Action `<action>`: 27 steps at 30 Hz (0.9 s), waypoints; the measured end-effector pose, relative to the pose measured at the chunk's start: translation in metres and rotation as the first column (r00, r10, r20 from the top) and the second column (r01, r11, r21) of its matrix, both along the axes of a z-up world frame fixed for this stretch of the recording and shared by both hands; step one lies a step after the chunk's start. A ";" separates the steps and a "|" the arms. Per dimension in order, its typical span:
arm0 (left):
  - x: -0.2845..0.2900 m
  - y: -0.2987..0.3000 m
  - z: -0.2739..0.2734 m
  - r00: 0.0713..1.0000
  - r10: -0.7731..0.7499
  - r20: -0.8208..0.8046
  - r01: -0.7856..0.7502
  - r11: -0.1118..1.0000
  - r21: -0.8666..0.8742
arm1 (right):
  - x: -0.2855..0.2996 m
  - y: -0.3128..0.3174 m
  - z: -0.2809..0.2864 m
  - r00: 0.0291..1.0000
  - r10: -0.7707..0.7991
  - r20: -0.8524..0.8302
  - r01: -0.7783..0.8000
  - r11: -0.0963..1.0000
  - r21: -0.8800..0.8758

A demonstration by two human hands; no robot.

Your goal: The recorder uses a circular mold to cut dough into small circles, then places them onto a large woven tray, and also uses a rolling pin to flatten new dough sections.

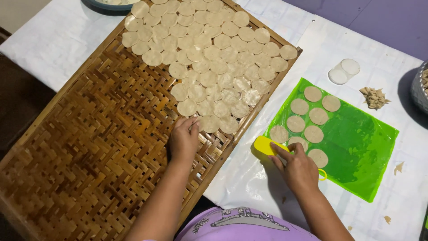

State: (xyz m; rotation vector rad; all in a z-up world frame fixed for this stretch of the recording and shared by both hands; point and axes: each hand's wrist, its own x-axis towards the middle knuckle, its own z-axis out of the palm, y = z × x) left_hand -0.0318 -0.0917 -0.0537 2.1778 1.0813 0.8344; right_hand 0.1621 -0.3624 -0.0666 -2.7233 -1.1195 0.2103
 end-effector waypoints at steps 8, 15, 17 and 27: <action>0.001 0.019 -0.034 0.993 0.085 -0.077 -0.074 0.988 0.135 | 0.001 -0.011 0.006 0.995 -0.092 -0.025 0.092 0.996 -0.014; 0.003 0.012 -0.008 0.978 0.195 -0.077 -0.177 0.965 0.193 | 0.051 -0.057 0.007 0.923 -0.380 0.054 0.382 0.924 -0.024; 0.008 0.010 -0.007 0.981 0.178 -0.073 -0.162 0.969 0.185 | 0.084 -0.074 -0.021 0.893 -0.431 0.126 0.439 0.898 -0.039; 0.043 -0.026 0.004 0.991 -0.066 -0.113 0.085 0.980 0.179 | 0.134 -0.048 -0.036 0.861 -0.390 0.325 0.463 0.866 -0.188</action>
